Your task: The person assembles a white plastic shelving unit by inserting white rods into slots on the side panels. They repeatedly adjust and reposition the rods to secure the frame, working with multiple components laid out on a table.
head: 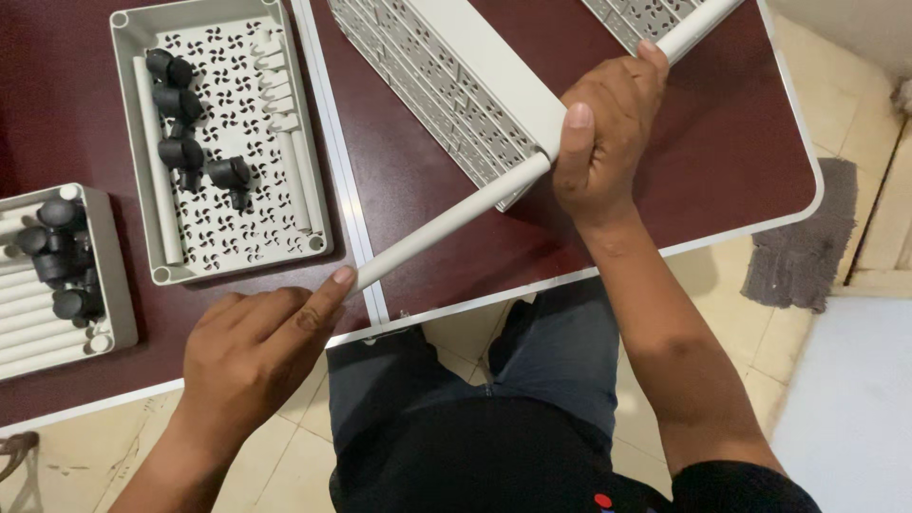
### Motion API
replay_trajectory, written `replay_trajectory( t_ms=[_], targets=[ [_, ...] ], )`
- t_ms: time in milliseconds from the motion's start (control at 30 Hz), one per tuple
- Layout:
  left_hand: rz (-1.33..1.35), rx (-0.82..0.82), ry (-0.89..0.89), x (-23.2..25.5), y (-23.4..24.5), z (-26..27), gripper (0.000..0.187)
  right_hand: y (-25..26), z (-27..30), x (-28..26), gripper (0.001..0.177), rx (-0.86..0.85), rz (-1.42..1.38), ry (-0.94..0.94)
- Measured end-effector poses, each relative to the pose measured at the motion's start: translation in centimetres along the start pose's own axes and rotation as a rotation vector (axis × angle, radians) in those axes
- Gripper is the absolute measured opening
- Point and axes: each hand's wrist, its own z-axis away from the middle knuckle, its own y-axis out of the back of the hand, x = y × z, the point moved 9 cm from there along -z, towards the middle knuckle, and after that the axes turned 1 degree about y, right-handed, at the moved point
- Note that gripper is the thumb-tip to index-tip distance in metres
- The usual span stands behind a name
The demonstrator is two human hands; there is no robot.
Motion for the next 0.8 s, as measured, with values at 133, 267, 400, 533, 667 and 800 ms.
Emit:
replay_trajectory(
  t_ms=[133, 267, 400, 533, 667, 800],
  targets=[
    [-0.068, -0.022, 0.039, 0.3, 0.6, -0.6, 0.051, 0.0, -0.2, 0.0, 0.035, -0.002, -0.023, 0.006],
    [-0.092, -0.029, 0.058, 0.8, 1.4, -1.1, 0.049, -0.2, -0.4, -0.1, 0.034, 0.0, -0.021, 0.001],
    [-0.135, -0.007, 0.046, 1.7, 1.8, -1.5, 0.045, -0.3, -0.1, -0.2, 0.033, 0.003, 0.004, -0.027],
    [-0.099, -0.008, 0.126, 1.3, 1.8, -2.1, 0.034, -0.4, -0.2, -0.4, 0.033, 0.021, 0.014, -0.024],
    [0.013, -0.068, 0.234, 1.2, 1.4, -2.3, 0.027, -0.4, 0.4, -0.3, 0.032, 0.017, 0.035, -0.042],
    [0.211, -0.139, 0.449, 0.6, 1.4, -2.4, 0.024, -0.6, 0.0, -0.3, 0.033, 0.05, 0.003, -0.02]
  ],
)
